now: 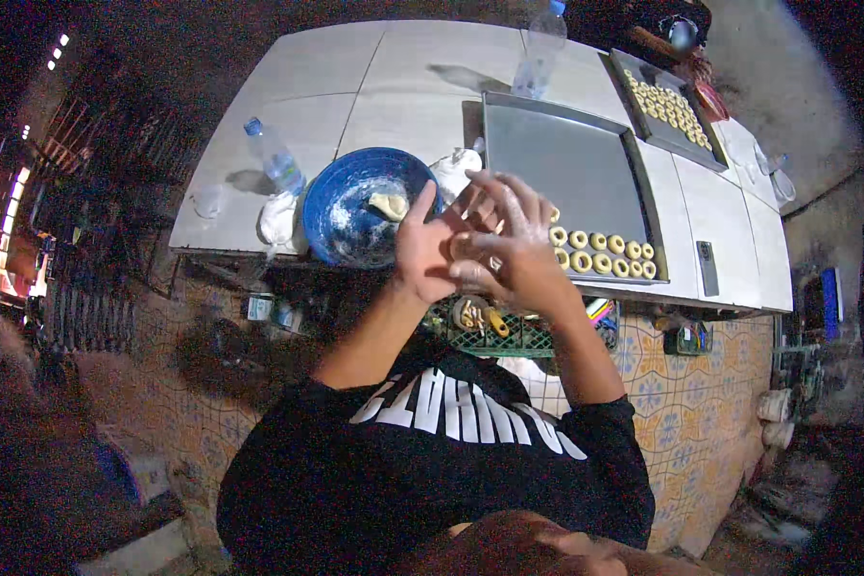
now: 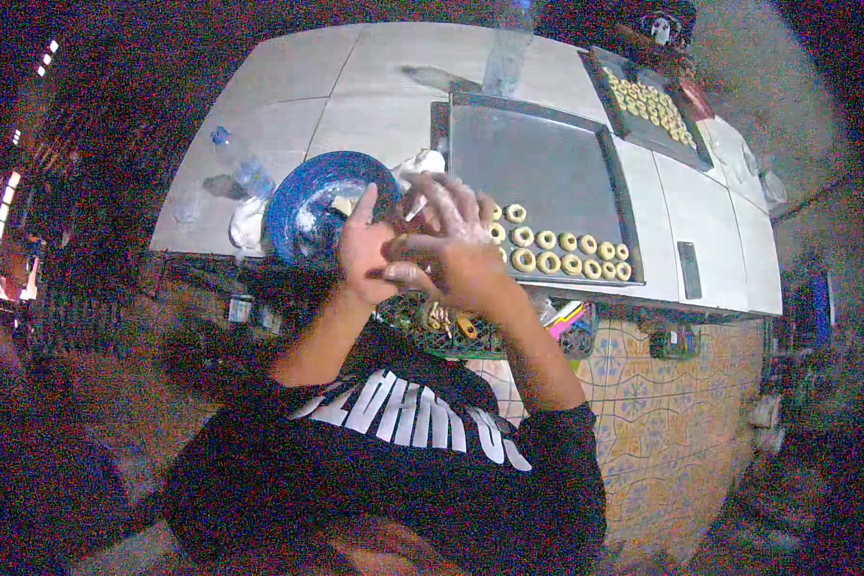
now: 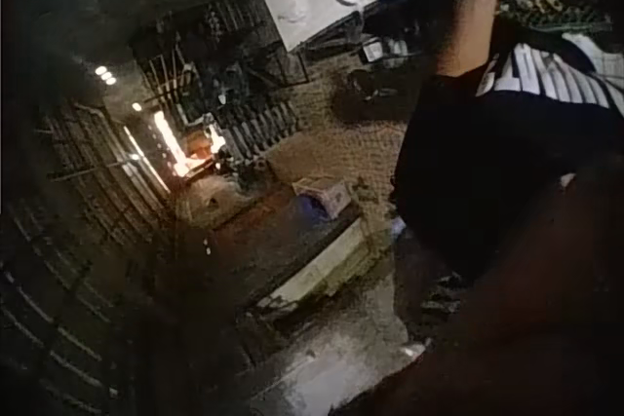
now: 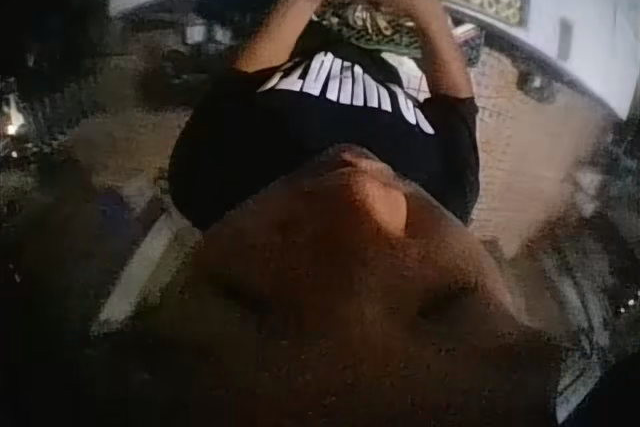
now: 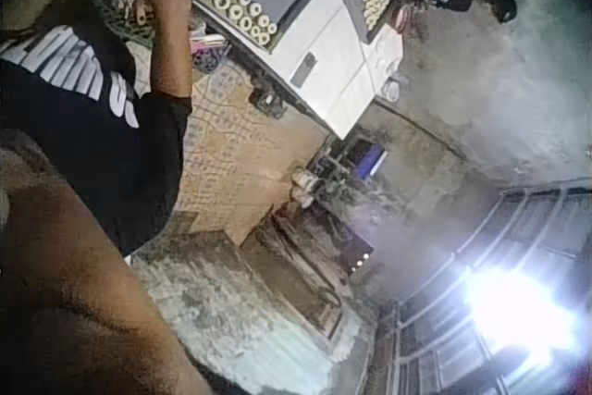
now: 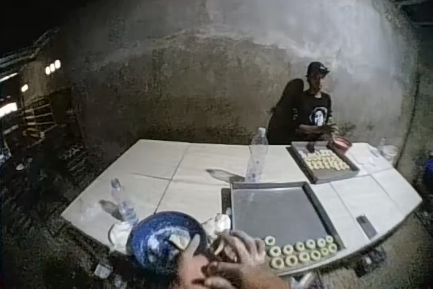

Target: The person rubs flour onto their hands, shapes pieces of dough into rings by hand, and places them onto a metal baking tray.

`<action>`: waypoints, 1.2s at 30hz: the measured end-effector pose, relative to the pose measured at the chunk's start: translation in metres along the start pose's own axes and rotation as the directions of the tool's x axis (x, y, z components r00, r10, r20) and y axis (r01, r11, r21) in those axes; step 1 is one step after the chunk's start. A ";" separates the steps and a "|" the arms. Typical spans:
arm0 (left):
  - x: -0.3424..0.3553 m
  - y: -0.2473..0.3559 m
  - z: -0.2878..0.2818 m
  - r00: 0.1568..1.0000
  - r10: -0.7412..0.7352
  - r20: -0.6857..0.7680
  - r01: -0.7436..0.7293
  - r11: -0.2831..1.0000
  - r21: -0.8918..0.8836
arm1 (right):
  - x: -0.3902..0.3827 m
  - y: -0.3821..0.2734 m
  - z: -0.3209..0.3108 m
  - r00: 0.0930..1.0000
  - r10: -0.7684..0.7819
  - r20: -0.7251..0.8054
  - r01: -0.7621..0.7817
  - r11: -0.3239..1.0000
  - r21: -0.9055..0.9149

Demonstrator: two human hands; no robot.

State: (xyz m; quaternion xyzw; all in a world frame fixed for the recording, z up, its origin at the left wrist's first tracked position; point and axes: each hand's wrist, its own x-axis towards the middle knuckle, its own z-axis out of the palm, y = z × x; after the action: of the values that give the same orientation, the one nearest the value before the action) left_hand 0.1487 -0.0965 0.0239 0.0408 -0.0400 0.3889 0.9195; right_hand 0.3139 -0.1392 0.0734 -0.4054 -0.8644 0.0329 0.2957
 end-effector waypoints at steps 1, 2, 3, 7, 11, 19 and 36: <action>0.000 -0.001 0.000 0.967 0.081 -0.240 -0.046 0.987 0.152 | 0.000 0.001 0.000 0.998 0.064 -0.020 -0.065 0.997 -0.048; -0.001 -0.001 0.000 0.975 0.051 -0.215 -0.015 0.986 0.167 | -0.001 0.002 0.001 1.000 0.029 -0.012 -0.029 0.999 -0.018; 0.000 -0.002 0.000 0.986 0.090 -0.139 -0.066 0.983 0.170 | -0.001 0.004 0.001 0.998 -0.020 0.057 0.020 1.000 0.003; 0.001 0.000 0.003 0.979 0.065 -0.191 -0.034 0.987 0.157 | 0.000 0.005 0.001 0.999 0.030 -0.029 -0.030 0.999 -0.010; 0.003 0.002 0.007 0.998 0.062 0.020 -0.065 0.972 0.225 | 0.002 0.001 0.006 1.000 -0.021 0.016 0.021 0.999 0.045; -0.002 0.010 -0.008 0.956 0.193 -0.223 -0.097 0.920 0.379 | 0.003 0.008 0.034 0.987 0.158 -0.009 -0.151 0.959 0.241; -0.020 0.010 -0.007 0.609 0.620 0.495 -0.057 -0.588 0.807 | -0.019 0.001 0.087 0.901 0.427 -0.080 -0.113 0.408 0.906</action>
State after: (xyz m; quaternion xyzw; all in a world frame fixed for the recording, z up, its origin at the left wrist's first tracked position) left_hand 0.1284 -0.1031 0.0152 0.6614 0.4387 0.5740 0.2015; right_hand 0.2772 -0.1362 -0.0081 -0.3276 -0.5856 0.4627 0.5795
